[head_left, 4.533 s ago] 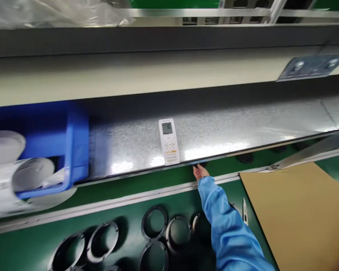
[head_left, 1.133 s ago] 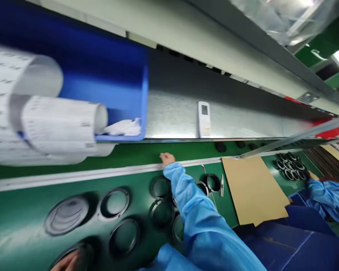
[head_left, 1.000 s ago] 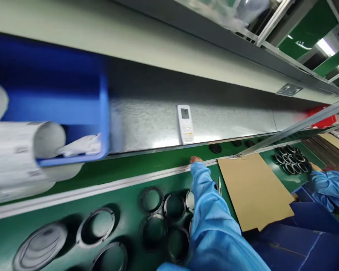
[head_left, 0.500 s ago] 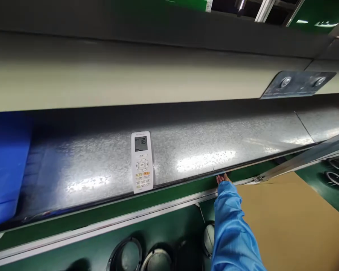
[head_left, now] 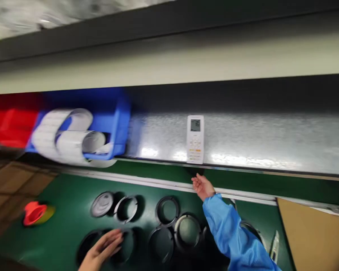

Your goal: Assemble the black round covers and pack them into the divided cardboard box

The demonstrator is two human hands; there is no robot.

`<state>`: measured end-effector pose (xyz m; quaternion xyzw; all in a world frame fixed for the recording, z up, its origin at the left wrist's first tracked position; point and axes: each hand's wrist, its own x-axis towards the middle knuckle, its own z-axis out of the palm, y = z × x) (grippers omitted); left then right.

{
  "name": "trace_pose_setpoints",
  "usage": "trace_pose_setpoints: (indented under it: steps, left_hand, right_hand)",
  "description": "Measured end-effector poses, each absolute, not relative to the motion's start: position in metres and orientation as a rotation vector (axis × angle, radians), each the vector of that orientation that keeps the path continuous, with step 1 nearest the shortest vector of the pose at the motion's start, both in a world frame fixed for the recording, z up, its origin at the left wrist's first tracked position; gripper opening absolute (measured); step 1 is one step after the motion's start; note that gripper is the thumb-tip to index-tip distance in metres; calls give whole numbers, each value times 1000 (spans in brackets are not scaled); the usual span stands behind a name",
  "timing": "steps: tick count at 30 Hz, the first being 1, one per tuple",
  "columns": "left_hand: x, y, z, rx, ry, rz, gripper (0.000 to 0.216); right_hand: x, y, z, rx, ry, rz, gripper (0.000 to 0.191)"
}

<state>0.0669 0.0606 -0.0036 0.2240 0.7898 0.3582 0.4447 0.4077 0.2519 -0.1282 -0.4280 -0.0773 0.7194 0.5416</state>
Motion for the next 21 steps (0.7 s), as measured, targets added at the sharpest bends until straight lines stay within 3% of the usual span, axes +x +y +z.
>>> trace_pose_setpoints:
  steps: [5,8,11,13,18,21]
  left_hand:
    - [58,29,-5,350,1180,1314,78]
    - [28,4,-5,154,1041,1458,75]
    - [-5,-33,-2,39,945,1604,70]
    - [-21,-56,-1,47,858,1686,68]
    - [-45,-91,-3,24,672,1623,77]
    - [-59,-105,-6,-17,646,1563,79]
  right_hand:
    - [202,105,-78,-661,-138,2529,28]
    - [147,35,-53,-514,-301,2769,46]
    - [128,8,-38,-371,-899,2905,51]
    - [123,10,-29,-356,-1438,2656,49]
    - [99,30,-8,-435,-2100,1298,28]
    - [75,28,-10,-430,-2266,1068,30]
